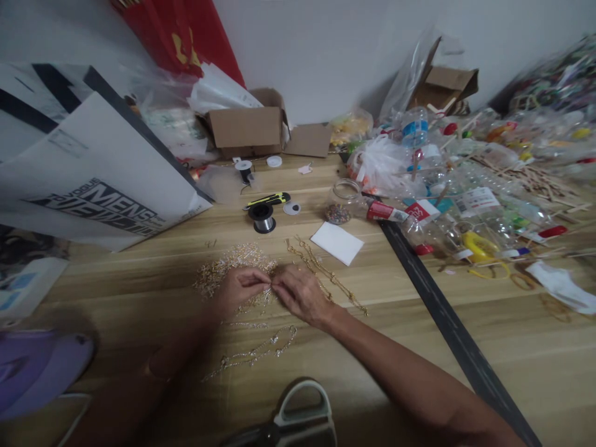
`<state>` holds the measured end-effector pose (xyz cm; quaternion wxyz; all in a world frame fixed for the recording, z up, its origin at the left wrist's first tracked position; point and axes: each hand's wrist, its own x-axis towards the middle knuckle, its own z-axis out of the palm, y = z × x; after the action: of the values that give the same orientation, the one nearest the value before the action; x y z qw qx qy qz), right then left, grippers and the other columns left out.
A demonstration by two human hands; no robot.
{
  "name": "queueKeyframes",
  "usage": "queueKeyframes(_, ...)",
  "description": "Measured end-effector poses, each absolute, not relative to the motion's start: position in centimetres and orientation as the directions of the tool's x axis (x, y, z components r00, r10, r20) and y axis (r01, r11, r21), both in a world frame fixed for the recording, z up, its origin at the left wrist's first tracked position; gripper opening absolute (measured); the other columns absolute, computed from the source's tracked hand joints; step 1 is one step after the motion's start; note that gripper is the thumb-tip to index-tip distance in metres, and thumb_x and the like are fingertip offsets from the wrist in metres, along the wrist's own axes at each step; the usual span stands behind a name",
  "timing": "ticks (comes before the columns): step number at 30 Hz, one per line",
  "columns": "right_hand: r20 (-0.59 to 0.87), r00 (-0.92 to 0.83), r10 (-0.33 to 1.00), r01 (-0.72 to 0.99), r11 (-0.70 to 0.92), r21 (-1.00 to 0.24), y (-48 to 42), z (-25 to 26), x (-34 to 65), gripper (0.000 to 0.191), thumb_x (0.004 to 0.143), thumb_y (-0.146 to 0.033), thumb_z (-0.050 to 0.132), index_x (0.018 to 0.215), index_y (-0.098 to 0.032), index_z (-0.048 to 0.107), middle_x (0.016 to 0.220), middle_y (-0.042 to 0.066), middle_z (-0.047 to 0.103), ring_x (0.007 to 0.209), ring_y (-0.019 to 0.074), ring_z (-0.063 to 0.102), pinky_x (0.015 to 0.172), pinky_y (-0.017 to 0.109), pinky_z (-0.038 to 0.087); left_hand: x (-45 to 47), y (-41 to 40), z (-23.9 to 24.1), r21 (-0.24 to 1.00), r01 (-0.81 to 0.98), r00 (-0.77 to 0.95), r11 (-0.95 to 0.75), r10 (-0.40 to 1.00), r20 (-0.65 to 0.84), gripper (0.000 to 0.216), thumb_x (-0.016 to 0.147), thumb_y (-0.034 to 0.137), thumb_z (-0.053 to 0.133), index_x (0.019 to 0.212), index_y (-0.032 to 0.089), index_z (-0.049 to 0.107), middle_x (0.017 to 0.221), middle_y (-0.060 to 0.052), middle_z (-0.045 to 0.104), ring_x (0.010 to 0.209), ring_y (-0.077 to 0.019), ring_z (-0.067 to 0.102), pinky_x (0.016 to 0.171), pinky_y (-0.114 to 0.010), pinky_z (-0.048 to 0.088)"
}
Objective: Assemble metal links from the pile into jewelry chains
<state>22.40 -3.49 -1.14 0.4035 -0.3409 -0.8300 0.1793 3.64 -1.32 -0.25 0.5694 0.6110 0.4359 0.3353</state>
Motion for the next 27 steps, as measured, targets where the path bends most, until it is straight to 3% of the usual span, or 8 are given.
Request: queueKeyframes(27, 0.57, -0.447, 0.69, 0.394, 0.724, -0.567, -3.32, -1.44, 22.38, 0.007, 0.091, -0.019, 0.047, 0.089, -0.018, 0.054, 0.081, 0.006, 0.061, 0.076, 0.0165, 0.054, 0.07, 0.029, 0.044, 3.74, -1.35, -0.66, 0.991, 0.122, 0.385, 0.061, 0.917, -0.104, 0.02, 0.063, 0.018, 0.073, 0.081, 0.012, 0.067, 0.078, -0.006, 0.072, 0.074, -0.0149, 0.067, 0.073, -0.026, 0.053)
